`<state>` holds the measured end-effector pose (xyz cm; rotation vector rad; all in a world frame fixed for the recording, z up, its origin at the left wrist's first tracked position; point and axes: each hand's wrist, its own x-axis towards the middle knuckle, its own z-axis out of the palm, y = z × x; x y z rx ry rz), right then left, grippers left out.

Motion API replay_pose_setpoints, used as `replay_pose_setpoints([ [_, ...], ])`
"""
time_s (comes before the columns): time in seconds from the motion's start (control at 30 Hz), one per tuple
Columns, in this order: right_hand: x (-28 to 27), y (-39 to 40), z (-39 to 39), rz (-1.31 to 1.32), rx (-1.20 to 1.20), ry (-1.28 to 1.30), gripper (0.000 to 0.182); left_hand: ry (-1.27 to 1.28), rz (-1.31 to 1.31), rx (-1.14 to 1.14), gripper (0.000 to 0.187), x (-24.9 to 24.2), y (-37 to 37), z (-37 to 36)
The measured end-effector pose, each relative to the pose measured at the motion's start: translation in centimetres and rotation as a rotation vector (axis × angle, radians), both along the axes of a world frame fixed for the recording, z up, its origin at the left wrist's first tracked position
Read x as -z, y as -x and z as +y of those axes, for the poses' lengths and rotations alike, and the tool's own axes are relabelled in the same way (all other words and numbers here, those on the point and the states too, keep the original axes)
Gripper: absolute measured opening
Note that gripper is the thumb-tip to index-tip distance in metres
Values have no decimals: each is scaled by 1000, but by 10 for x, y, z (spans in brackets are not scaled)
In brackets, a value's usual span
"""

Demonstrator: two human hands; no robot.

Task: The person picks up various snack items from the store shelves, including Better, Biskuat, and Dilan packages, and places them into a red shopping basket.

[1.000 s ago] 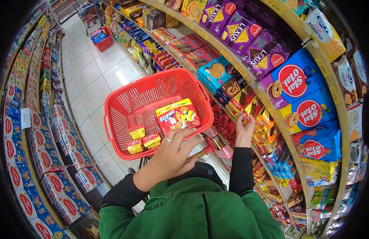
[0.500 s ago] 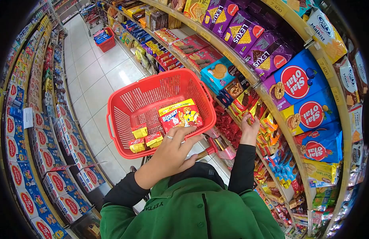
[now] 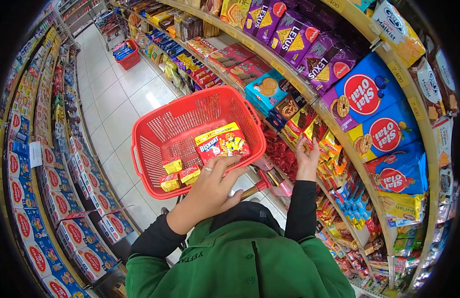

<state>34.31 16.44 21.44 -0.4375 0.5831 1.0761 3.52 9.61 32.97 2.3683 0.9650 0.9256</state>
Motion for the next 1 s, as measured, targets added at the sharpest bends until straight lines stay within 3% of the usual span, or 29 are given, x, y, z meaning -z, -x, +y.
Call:
replay_pose_setpoints([
  [0.23,-6,9,-8,15,-2,37,71,5,60,1,44,-4,0,-1],
  [0.33,-3,6,-15,16,-97,68,63,16,57,-5,43,-5,0,-1],
  [0.43,23,-4,-33,-144,-297,-36,62,12,36,-49,44,-6,4,0],
  [0.53,25,-1,-60,-198,-294,125,52,-11,2,-155,43,-6,15,4],
  [0.57,32,-6,-67,-125,-254,217,42,-29,-27,-204,42,-6,21,8],
  [0.6,36,-10,-79,-238,-274,239,28,-45,-52,-256,42,-6,29,12],
  [0.67,72,-40,-106,-185,-324,264,26,-85,-102,-415,38,-8,48,18],
  [0.7,75,-41,-114,-186,-199,408,26,-90,-132,-499,37,-6,60,22],
  [0.73,86,-52,-131,-259,-276,305,17,-98,-164,-581,35,-3,72,25],
  [0.8,102,-61,-160,-312,-186,368,17,-56,-189,-681,33,10,94,29],
  [0.83,106,-65,-171,-205,-193,446,20,-33,-206,-725,33,18,103,30],
  [0.87,136,-80,-185,-217,-102,619,22,2,-188,-735,32,28,112,31],
  [0.9,169,-97,-211,-362,-136,541,24,39,-170,-743,31,40,120,31],
  [1.0,163,-88,-239,-248,-141,719,21,174,-45,-753,30,74,136,31],
])
